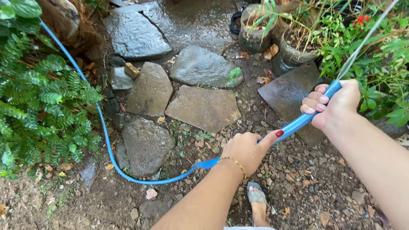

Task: The person waters various potted plants and the surrounding ground in an outdoor area using a hose.

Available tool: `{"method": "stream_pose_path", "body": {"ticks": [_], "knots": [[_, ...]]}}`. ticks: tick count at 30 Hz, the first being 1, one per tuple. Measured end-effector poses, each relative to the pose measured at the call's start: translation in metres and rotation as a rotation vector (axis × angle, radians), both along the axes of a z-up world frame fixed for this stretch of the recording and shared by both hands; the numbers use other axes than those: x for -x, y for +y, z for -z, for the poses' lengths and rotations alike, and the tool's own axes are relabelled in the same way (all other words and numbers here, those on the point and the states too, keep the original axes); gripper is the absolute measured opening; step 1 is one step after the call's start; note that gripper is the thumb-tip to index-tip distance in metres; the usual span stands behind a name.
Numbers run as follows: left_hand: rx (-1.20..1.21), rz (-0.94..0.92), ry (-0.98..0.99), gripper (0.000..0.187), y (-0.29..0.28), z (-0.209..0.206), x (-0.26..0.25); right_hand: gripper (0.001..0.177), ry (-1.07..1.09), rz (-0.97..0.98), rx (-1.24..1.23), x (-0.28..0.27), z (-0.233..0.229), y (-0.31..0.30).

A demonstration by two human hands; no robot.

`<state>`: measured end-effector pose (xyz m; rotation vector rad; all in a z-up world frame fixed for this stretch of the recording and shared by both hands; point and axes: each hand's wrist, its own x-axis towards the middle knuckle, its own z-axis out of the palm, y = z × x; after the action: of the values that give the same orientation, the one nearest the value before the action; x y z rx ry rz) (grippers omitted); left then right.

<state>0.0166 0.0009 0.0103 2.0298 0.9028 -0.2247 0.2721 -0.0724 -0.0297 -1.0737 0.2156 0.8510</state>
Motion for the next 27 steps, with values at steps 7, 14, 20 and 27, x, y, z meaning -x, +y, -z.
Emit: {"method": "stream_pose_path", "body": {"ticks": [7,14,20,27], "knots": [[-0.044,-0.035,-0.035,0.079,0.013,-0.011,-0.013,0.034,-0.046,0.092,-0.099,-0.004,-0.018,0.017],[-0.12,-0.039,0.007,0.079,-0.003,-0.002,-0.008,0.033,-0.036,0.082,0.008,0.001,-0.013,0.004],[-0.068,0.0,0.025,0.08,-0.013,0.007,0.0,0.036,0.004,0.087,-0.009,0.007,0.009,-0.022],[-0.042,0.045,0.042,0.078,-0.02,0.014,-0.001,0.03,0.118,0.014,0.007,0.0,0.025,-0.044]]}}
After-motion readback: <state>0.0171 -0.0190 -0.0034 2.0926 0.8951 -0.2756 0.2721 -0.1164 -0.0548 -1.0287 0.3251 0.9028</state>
